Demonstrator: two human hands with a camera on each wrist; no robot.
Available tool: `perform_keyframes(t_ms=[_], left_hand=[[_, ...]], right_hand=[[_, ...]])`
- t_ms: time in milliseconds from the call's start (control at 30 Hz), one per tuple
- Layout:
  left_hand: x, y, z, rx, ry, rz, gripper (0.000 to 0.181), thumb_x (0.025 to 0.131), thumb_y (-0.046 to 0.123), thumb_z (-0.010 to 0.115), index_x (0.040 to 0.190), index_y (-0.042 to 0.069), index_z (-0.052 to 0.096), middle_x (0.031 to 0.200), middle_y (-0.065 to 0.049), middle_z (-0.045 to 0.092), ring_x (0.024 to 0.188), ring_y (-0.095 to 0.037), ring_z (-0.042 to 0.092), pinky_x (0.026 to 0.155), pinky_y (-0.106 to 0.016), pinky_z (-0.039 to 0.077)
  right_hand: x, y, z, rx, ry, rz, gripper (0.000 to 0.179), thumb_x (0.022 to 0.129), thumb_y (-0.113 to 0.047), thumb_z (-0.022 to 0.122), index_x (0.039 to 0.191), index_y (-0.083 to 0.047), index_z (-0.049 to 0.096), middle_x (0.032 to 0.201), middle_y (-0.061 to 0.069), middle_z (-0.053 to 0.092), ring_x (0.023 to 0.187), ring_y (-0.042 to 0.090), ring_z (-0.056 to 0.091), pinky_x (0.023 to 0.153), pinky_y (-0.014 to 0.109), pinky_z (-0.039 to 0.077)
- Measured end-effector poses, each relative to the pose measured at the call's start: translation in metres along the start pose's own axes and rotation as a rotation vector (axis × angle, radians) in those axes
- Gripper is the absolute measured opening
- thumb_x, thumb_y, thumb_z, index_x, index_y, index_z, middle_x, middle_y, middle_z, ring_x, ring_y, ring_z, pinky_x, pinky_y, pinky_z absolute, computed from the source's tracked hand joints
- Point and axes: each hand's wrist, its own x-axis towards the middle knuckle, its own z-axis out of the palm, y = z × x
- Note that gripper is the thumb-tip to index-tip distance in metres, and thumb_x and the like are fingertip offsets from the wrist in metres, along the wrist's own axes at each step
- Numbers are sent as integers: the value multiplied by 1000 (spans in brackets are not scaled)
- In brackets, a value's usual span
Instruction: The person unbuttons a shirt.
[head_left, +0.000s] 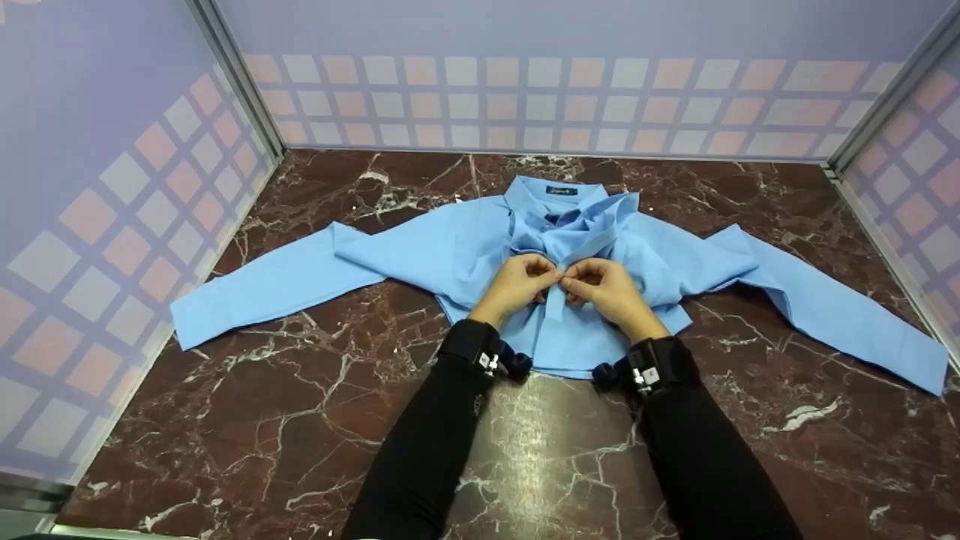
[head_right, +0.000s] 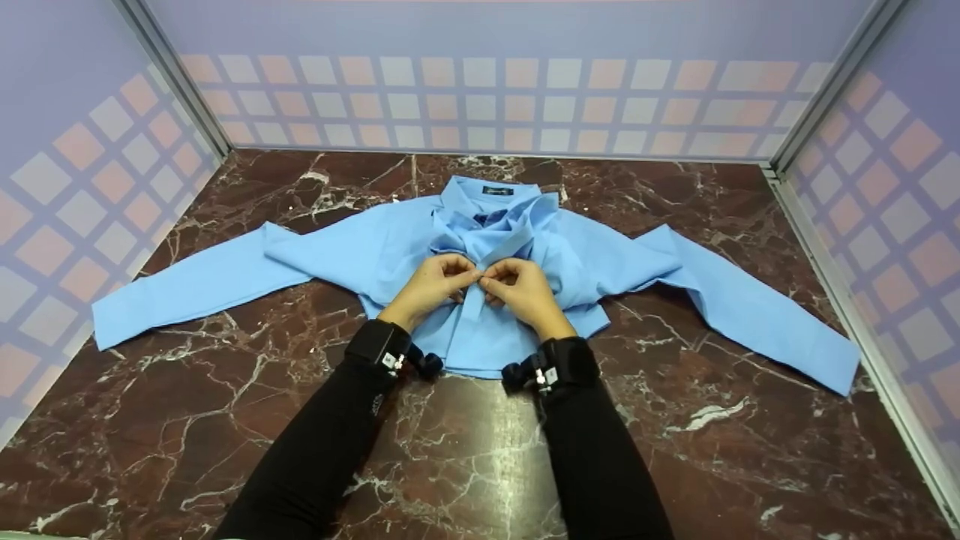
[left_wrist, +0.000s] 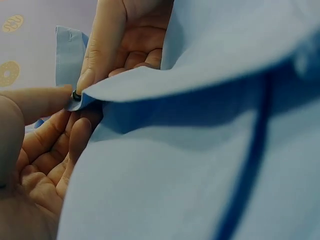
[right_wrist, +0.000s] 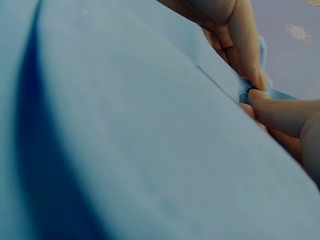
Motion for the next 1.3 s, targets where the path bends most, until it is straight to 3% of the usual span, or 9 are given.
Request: perform_keyframes(t_ms=[200,433,533,700,967,1300], left_hand=[[0,-1,-1,-10,-23,3,13,103,16,71,100,3,72,86,2,66,66,-9,58,62,-22,52],[0,-2,-2,10,-5,5,11,102,12,71,97,3,72,79,2,63,64,-9,58,60,-21,52],[0,-1,-1,0,-8,-4,11,102,12,71,97,2,72,78,2,63,63,-9,58,60,-21,52],[0,0,0,-17,-2,-11,10,101,11,73,102,1,72,81,2,65,66,-9,59,61,-21,53],[-2,1,0,34,-22,2,11,103,13,70,102,2,73,82,1,64,66,-9,59,61,-21,52],[-1,0,0,20,-15,-7,6,102,10,71,100,4,72,78,1,64,66,-9,59,61,-21,52]], right_hand=[[0,-4,0,-101,-36,-10,20,101,-6,70,106,12,69,78,3,71,62,9,66,60,23,57],[1,-7,4,-210,-9,-16,17,100,-9,71,101,8,71,76,6,71,59,8,65,57,22,56],[2,-6,3,-194,3,-8,18,101,-9,70,102,9,71,76,3,70,59,8,65,58,22,57],[1,-3,0,-70,1,31,22,103,-12,69,108,10,69,78,1,70,64,9,67,62,23,58],[1,-4,-1,52,-22,69,22,105,-9,64,112,11,63,88,3,67,68,10,67,64,24,60],[0,-6,0,-79,-8,51,23,104,-12,66,112,10,66,83,5,69,65,9,67,62,23,59]])
